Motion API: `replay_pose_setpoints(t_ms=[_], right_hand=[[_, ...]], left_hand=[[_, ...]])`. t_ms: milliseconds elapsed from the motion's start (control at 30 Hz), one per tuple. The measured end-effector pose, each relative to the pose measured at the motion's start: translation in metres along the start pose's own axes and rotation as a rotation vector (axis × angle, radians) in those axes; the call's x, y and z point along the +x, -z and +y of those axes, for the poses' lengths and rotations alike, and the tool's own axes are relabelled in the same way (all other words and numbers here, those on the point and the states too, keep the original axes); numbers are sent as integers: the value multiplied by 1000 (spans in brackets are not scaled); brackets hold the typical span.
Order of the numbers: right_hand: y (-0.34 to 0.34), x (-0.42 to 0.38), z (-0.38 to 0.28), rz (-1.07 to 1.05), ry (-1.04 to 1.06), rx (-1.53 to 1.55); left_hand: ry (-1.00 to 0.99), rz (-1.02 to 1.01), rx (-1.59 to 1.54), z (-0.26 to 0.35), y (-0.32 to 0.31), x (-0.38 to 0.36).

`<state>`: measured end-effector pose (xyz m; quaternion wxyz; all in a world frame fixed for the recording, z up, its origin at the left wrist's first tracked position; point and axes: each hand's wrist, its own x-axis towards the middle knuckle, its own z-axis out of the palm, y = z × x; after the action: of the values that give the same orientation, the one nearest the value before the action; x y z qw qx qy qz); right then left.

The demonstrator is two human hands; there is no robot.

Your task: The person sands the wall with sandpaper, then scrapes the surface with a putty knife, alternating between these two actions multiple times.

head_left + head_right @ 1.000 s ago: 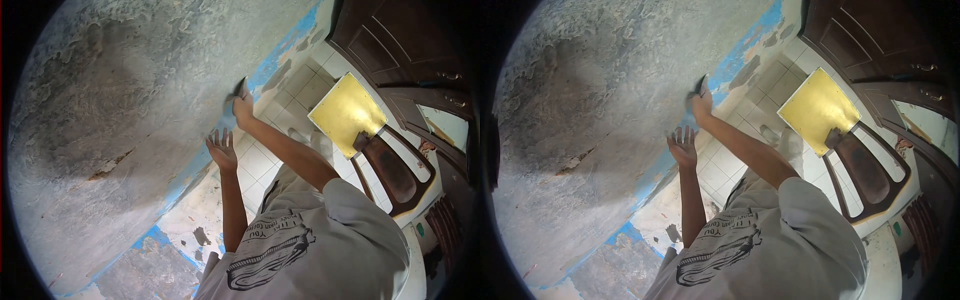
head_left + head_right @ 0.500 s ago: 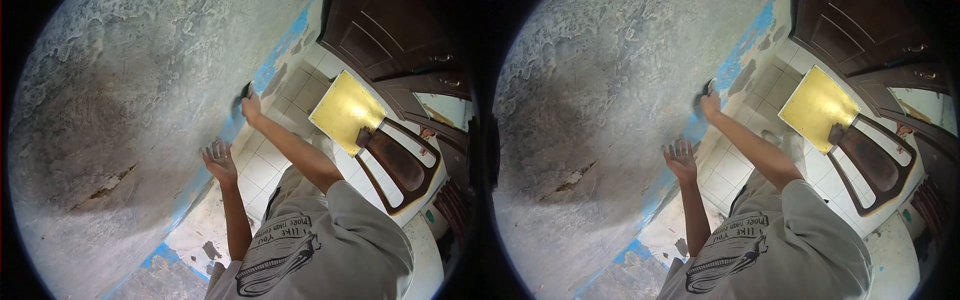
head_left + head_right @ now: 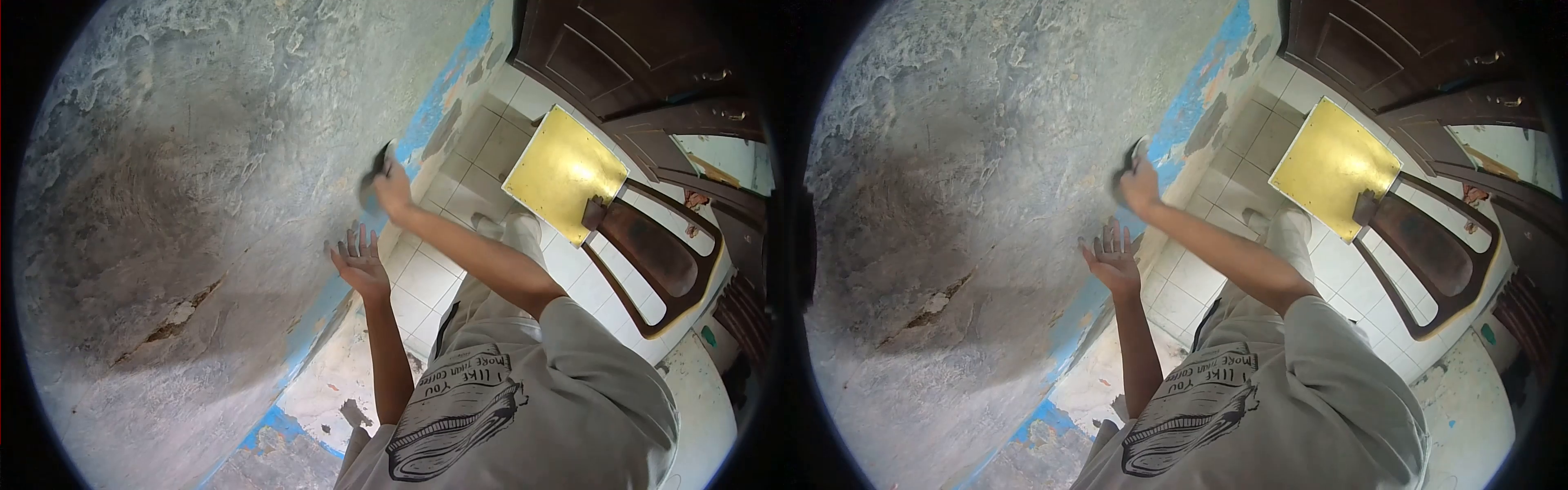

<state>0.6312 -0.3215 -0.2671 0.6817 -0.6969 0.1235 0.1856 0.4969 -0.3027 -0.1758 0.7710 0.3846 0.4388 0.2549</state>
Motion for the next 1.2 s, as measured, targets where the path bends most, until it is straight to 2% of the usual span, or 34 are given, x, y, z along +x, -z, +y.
replay_pose_setpoints(t_ms=[133, 233, 300, 400, 500, 633, 733, 900, 967, 1033, 1100, 1200], right_hand=[[16, 34, -4, -38, -419, 340], [-30, 1, 6, 190, -1, 320], [-2, -11, -23, -33, -176, 286], [13, 32, -10, -82, -412, 327], [1, 22, -12, 73, -317, 494], [-17, 25, 20, 48, -177, 453], [16, 31, 7, -56, -345, 533], [0, 11, 2, -68, -175, 549], [6, 15, 2, -98, -162, 603], [28, 26, 3, -169, -282, 602], [8, 29, 27, -95, -251, 484], [-25, 16, 41, 45, 52, 300]], left_hand=[[-39, -42, 41, -3, 8, -1], [-42, 11, -69, -1, 11, -4], [-33, 17, -85, -1, 14, -4], [-21, 10, -123, 5, 14, -8], [-2, 11, -167, 10, 11, -6], [8, 9, -134, 9, 14, -6], [7, 13, -135, 10, 14, -7], [16, 41, -202, 12, 18, -3], [4, 39, -182, 10, 16, -4], [-1, 12, -138, 9, 16, -8], [11, 27, -160, 11, 14, -7], [20, 45, -162, 10, 14, -6]])
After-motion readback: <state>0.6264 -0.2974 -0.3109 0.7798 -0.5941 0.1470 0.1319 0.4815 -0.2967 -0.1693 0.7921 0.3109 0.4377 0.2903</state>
